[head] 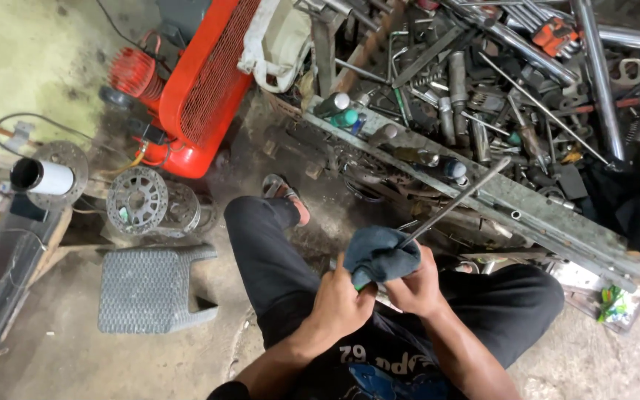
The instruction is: The recorder is using a cloth to wipe and clean a long, thin metal rod, likely a motorcycle part or tool.
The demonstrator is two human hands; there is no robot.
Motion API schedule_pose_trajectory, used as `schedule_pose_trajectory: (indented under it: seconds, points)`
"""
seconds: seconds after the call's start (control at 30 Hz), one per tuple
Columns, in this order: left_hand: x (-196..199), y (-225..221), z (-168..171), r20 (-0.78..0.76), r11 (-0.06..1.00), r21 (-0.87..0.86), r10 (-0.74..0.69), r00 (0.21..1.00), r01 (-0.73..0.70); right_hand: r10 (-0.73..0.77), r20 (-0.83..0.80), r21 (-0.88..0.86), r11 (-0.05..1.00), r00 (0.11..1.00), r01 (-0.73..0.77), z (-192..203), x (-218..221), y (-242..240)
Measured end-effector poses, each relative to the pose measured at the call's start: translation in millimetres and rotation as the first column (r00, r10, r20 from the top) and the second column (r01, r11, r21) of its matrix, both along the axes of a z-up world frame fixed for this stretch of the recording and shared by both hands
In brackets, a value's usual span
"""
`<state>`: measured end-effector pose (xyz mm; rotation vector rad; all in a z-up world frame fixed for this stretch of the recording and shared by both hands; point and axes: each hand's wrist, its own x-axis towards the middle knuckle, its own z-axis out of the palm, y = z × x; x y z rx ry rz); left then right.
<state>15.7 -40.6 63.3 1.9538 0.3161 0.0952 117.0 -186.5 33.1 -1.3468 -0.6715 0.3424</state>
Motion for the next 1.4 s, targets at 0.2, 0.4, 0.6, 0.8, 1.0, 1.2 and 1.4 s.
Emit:
schedule_pose_trajectory:
  seconds: [0.2, 0.4, 0.6, 0.8, 1.0, 1.2, 1.4]
  points:
    - [-20.8, 18.1, -42.5, 0.081, 0.964, -0.152, -0.209, 0.974, 0.22, -0.052, 0.17, 0.084, 0.996, 0.984, 0.038, 45.5, 18.0, 2.6]
    - [-42.6, 41.5, -55.7, -0.002, 0.779, -0.519, -0.413, 0.911, 0.352, -0.253, 0.547, -0.027, 0.947, 0.798, 0.319, 25.7, 48.9, -31.9]
    - [-74.1, 68.1, -134.8, -0.174, 0.525, -0.849, -0.398, 0.901, 0.068, -0.369, 0.08, 0.59, 0.766, 0.926, 0.254, 55.5, 64.2, -48.9]
    - [-66.1, 86.8, -116.6, 0.055, 0.473, -0.876, -0.101, 0.993, 0.097, -0.105, 0.475, -0.113, 0.977, 0.874, 0.178, 36.4, 50.3, -46.5]
    - [-40.0, 65.7, -103.6, 0.106, 0.694, -0.712, -0.042, 0.993, 0.105, 0.176, -0.277, 0.111, 0.982, 0.945, -0.15, -27.7, 8.0, 8.3]
    - [-17.5, 39.7, -82.4, -0.384, 0.98, 0.168, -0.031, 0.923, 0.103, 0.192, -0.482, 0.255, 0.964, 0.855, -0.073, -45.5, -13.6, 43.7]
    - [-88.8, 29.9, -198.7, -0.291, 0.437, -0.893, -0.366, 0.884, -0.113, 0.073, -0.653, 0.22, 0.971, 0.753, 0.097, -63.3, -39.3, 34.5]
